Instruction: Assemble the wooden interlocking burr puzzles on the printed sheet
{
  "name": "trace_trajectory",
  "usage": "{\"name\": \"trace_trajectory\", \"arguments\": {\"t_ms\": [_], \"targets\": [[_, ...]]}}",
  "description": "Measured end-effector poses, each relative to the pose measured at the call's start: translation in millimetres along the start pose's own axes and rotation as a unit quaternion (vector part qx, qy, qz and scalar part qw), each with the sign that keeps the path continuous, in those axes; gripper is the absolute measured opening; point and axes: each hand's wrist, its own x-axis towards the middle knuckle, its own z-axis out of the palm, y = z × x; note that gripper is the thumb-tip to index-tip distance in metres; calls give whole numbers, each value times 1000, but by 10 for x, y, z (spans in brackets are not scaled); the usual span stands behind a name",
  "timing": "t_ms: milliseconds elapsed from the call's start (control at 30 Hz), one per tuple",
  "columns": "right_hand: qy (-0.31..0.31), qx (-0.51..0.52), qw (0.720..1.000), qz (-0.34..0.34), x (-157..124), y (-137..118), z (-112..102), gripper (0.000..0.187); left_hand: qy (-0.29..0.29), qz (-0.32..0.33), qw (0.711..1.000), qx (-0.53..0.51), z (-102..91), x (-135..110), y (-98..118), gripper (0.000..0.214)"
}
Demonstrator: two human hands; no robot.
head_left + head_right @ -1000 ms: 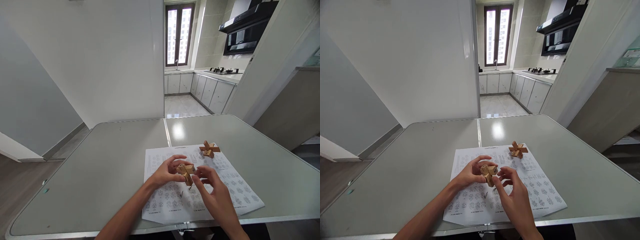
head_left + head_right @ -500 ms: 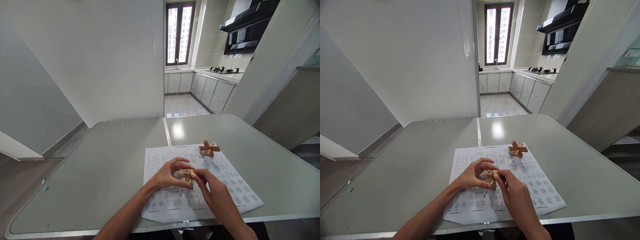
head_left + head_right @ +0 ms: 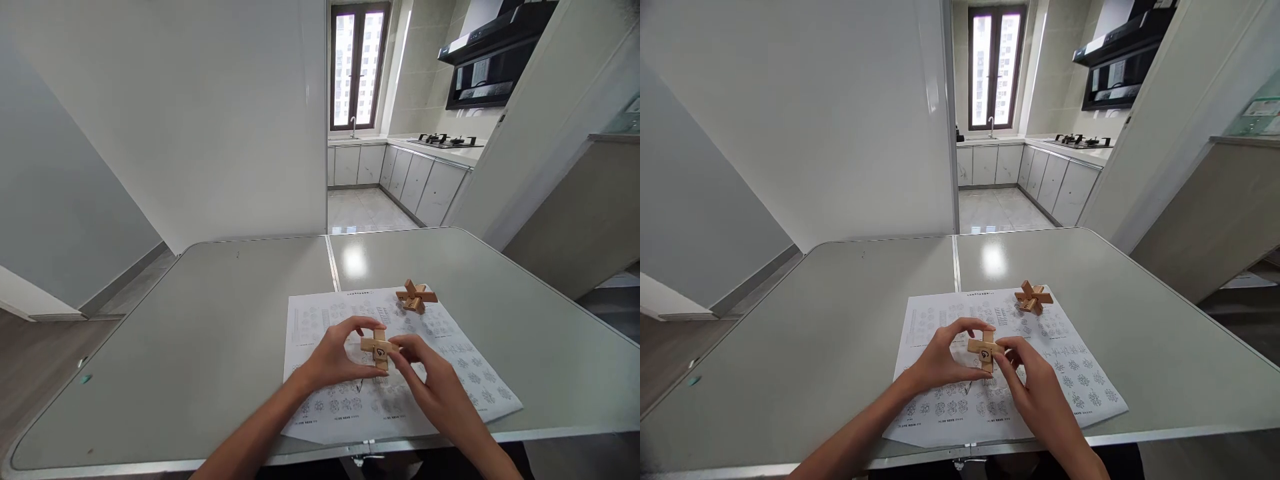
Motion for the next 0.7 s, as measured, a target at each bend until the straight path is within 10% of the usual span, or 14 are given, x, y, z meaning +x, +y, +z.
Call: {"name": "trace_trajectory", "arguments": {"t_ms": [700], "targets": [[-30,64,997,25,107,125,-30,45,10,182,958,221,103,-35,-143,51]]}}
